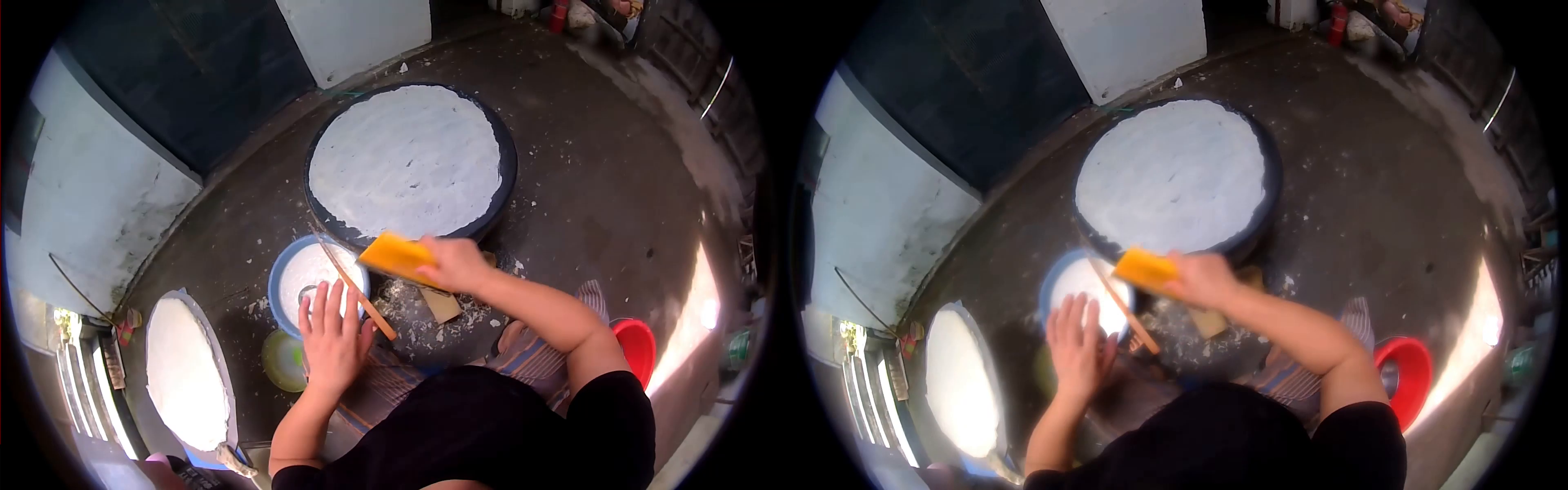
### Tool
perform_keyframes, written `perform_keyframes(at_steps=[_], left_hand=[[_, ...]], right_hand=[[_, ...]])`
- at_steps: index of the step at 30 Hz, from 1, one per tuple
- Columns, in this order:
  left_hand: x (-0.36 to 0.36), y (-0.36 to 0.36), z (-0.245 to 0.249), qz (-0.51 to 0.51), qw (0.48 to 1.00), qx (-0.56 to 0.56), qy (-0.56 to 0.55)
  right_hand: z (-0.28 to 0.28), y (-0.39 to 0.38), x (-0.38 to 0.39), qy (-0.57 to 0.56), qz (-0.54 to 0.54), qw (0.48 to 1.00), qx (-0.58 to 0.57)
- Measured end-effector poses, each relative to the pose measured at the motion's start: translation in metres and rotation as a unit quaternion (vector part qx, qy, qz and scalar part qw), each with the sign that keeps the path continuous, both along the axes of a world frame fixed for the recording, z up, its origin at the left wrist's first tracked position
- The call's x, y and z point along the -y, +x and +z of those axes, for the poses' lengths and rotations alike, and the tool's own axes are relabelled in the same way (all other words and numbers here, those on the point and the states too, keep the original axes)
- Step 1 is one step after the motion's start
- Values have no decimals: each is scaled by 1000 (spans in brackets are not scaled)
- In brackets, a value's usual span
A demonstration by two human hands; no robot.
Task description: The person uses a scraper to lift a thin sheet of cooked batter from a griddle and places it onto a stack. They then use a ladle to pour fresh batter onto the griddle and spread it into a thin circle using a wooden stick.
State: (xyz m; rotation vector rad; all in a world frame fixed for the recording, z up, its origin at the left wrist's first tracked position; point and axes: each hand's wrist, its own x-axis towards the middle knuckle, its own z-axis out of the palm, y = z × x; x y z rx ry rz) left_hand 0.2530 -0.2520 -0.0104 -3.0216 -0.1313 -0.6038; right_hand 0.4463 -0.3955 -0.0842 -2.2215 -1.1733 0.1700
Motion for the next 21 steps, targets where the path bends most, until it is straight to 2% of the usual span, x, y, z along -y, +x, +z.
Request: perform_keyframes(at_steps=[1, 3, 4, 5, 7, 10, 12, 16, 18, 21], left_hand=[[-2, -6, -6, 2, 1000, 0, -4], [-13, -25, -22, 64, 995, -2, -78], [-15, -34, -27, 66, 995, -2, -80], [-16, -43, -33, 104, 988, -7, -112], [-13, -55, -46, 143, 979, -14, -147], [-5, -56, -66, 234, 944, 0, -233], [0, -48, -69, 242, 946, -1, -216], [-8, -35, -73, 238, 948, 21, -210], [-10, -33, -76, 238, 948, 10, -210], [-12, -25, -76, 234, 949, -5, -210]], right_hand=[[-4, 27, 15, -6, -84, 995, -46], [-46, 98, 46, 71, -221, 972, -43], [-75, 137, 64, 127, -263, 950, -106], [-81, 164, 78, 134, -320, 926, -151], [-48, 181, 80, 149, -395, 881, -214], [-56, 220, 70, 155, -400, 877, -216], [-61, 239, 54, 172, -423, 857, -237], [-64, 269, 35, 157, -393, 865, -268], [-53, 272, 35, 97, -409, 882, -211], [-66, 307, 57, 115, -458, 860, -194]])
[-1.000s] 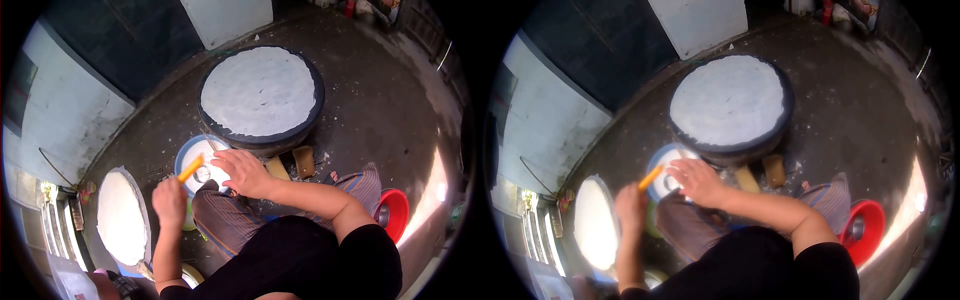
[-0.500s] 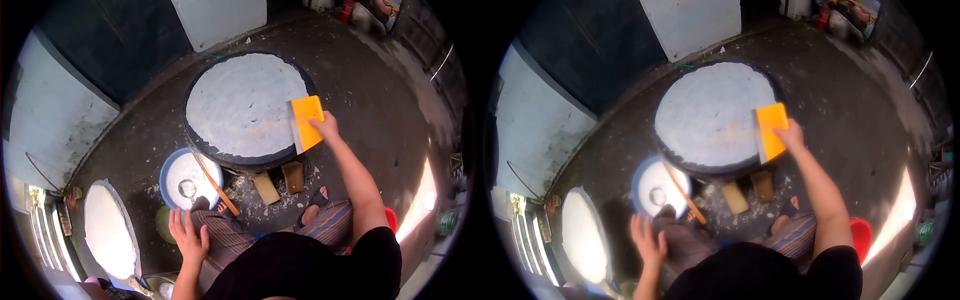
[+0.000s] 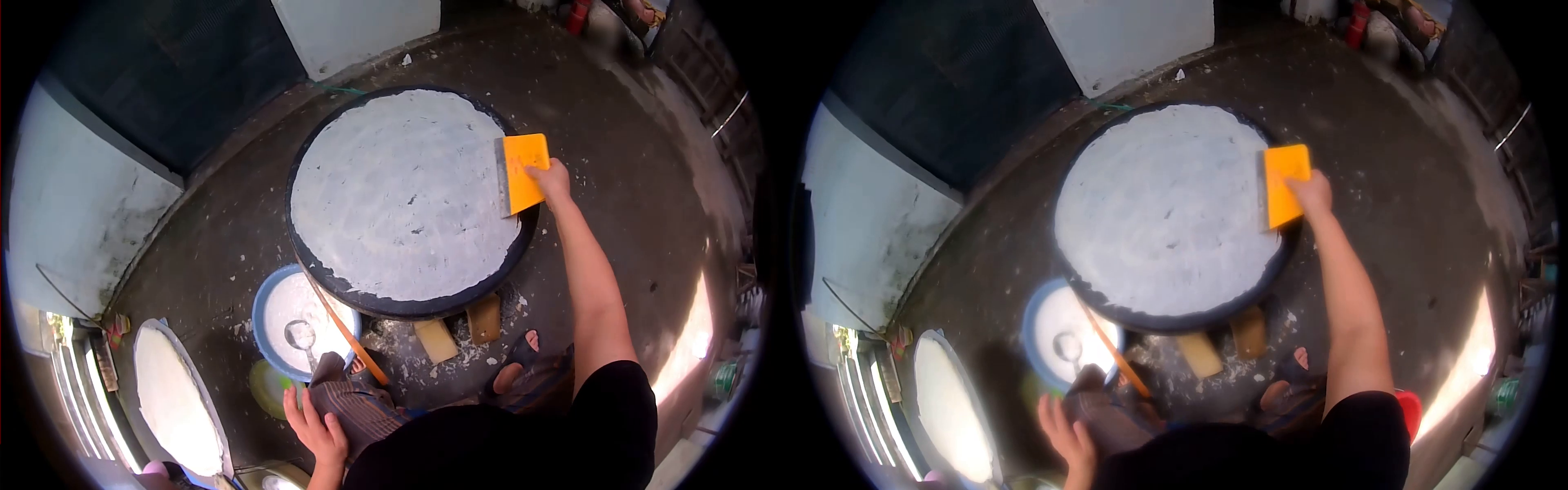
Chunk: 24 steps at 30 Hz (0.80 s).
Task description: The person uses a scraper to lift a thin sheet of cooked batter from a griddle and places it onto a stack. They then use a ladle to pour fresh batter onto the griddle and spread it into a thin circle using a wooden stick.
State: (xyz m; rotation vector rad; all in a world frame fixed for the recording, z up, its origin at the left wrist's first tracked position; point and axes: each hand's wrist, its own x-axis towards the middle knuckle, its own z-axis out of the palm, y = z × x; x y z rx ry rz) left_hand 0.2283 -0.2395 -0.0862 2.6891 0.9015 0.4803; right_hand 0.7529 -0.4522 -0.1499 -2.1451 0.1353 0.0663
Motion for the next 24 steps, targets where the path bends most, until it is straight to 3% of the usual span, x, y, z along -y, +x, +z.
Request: perform_keyframes(at_steps=[4, 6, 8, 10, 14, 16, 18, 19, 22, 24], left_hand=[[-5, 8, 1, -5, 1000, -11, -23], [-7, 16, 4, -5, 999, -16, -30], [-7, 30, 16, -3, 998, 6, -57], [-10, 31, 14, -14, 999, -13, -46], [-14, 40, 12, -30, 999, -31, -33], [-16, 45, 15, -34, 998, -36, -33], [-16, 52, 14, -37, 998, -39, -37], [-17, 54, 14, -34, 998, -42, -39], [-24, 54, 11, -31, 997, -60, -31], [-27, 57, 8, -27, 997, -71, -30]], right_hand=[[9, 17, 25, 11, 31, 999, -32], [17, 14, 30, -18, -15, 999, 42], [-1, 35, 45, -40, -26, 998, 41], [-5, 43, 41, -46, 28, 996, 74], [26, 53, 9, -234, -46, 966, 96], [24, 76, -1, -202, -40, 977, 58], [2, 102, -16, -232, 16, 964, 130], [21, 100, -32, -309, 11, 944, 117], [31, 129, -53, -284, -51, 955, 68], [30, 141, -77, -284, -12, 957, 51]])
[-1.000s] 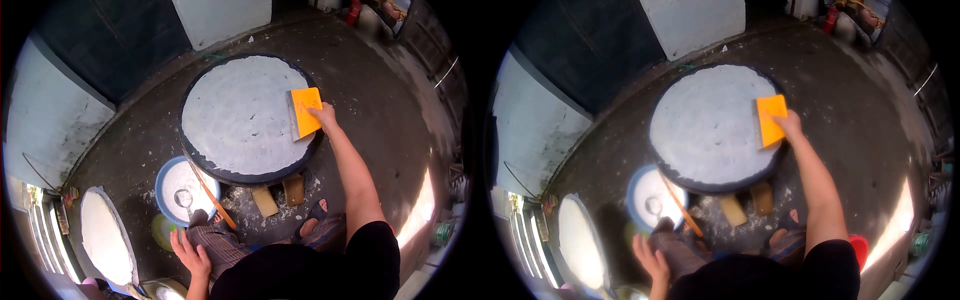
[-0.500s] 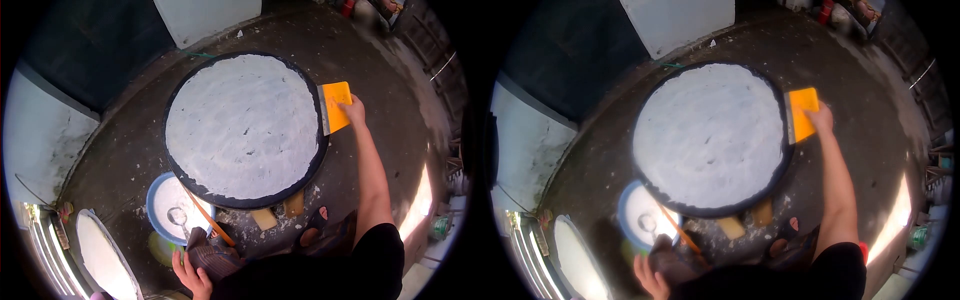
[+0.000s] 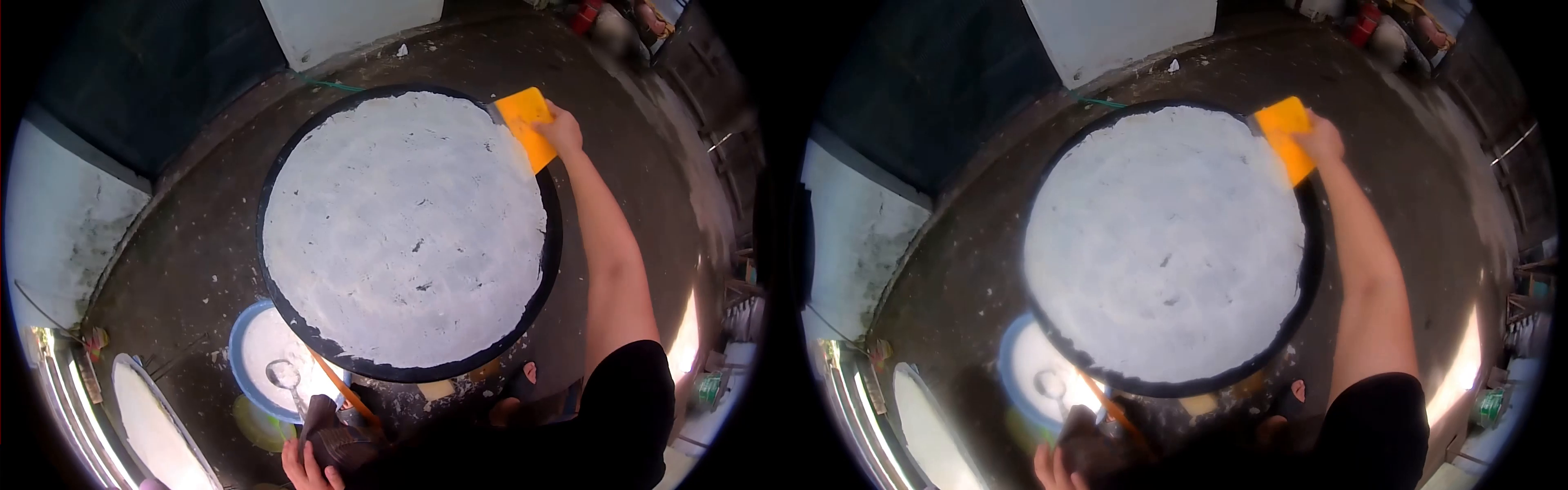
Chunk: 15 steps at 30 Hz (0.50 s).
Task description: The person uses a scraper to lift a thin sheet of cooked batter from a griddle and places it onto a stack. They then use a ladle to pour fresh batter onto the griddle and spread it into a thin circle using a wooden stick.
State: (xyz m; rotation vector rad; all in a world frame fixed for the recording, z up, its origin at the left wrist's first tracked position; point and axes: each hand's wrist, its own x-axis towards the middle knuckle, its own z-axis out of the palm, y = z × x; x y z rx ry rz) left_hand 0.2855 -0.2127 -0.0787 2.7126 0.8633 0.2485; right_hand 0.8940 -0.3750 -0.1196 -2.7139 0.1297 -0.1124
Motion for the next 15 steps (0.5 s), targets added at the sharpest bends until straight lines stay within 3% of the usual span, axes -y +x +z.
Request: perform_keyframes(at_steps=[2, 6, 10, 13, 15], left_hand=[[-2, 3, 0, 5, 1000, 0, -3], [-5, 9, 2, 46, 999, -13, -4], [-8, 17, 4, 64, 998, -16, -7], [-12, 17, 4, 88, 996, -25, -1], [-14, 16, 3, 84, 996, -26, 3]], right_hand=[[1, 3, -26, -70, 101, 991, 43], [18, 23, -57, -49, 8, 999, -22], [-4, 49, -100, -174, 157, 972, 37], [-7, 68, -132, -163, 121, 978, 41], [-19, 82, -164, -167, 184, 966, 71]])
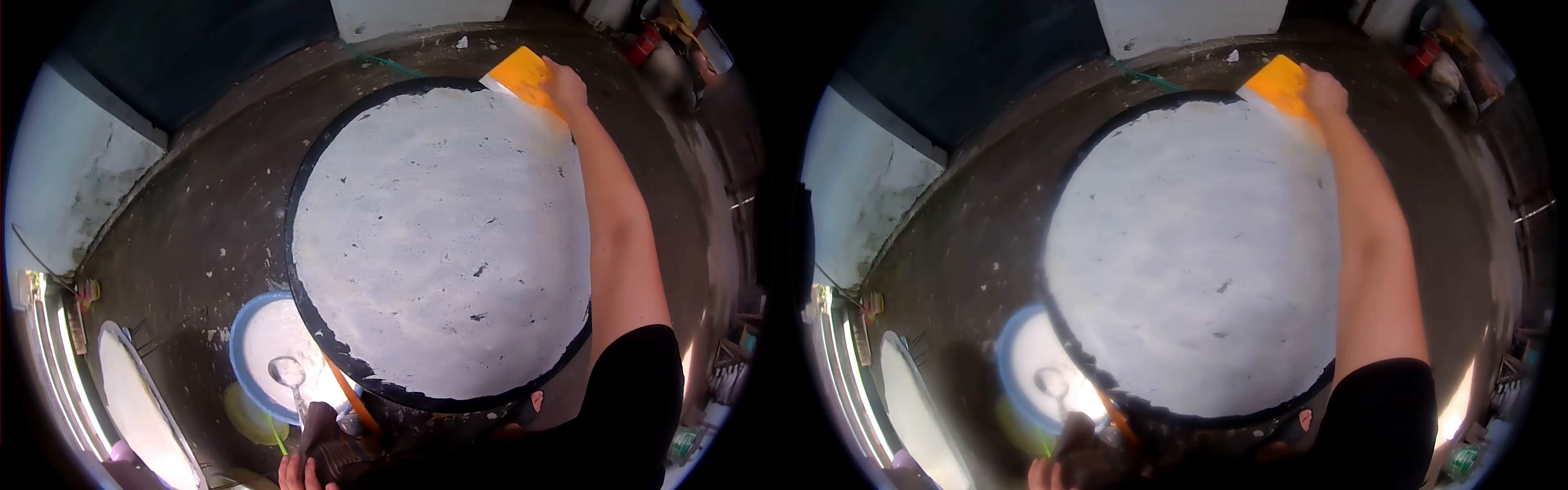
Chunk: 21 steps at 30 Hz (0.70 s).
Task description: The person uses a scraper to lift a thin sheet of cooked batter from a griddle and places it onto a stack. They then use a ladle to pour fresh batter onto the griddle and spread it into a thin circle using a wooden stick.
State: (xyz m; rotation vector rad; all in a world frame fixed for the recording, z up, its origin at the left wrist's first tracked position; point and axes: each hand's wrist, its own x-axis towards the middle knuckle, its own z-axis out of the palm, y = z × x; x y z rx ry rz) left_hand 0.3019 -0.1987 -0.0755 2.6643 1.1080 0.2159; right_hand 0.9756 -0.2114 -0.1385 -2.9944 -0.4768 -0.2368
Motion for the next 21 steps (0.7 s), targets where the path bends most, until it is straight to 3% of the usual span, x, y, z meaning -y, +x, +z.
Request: perform_keyframes(at_steps=[5, 9, 11, 13, 15, 17, 20, 21], left_hand=[[-1, -3, 0, 20, 1000, -5, 7], [2, -6, -1, 26, 1000, -3, 7], [3, -8, 0, 28, 1000, 1, 3], [5, -11, 2, 26, 1000, 5, -1], [8, -15, 2, 22, 1000, 4, -5], [12, -21, 4, 24, 1000, 15, -4], [19, -31, 9, 27, 999, 34, -6], [21, -34, 10, 26, 999, 46, -8]], right_hand=[[-7, -19, -100, 51, 207, 977, 17], [-17, -71, -187, 106, 381, 919, 0], [-17, -112, -221, 139, 486, 863, -20], [-12, -175, -242, 171, 523, 822, -148], [4, -231, -247, 115, 602, 771, -171], [16, -287, -234, 79, 658, 723, -193], [39, -364, -184, 27, 758, 602, -250], [35, -390, -163, 6, 814, 556, -167]])
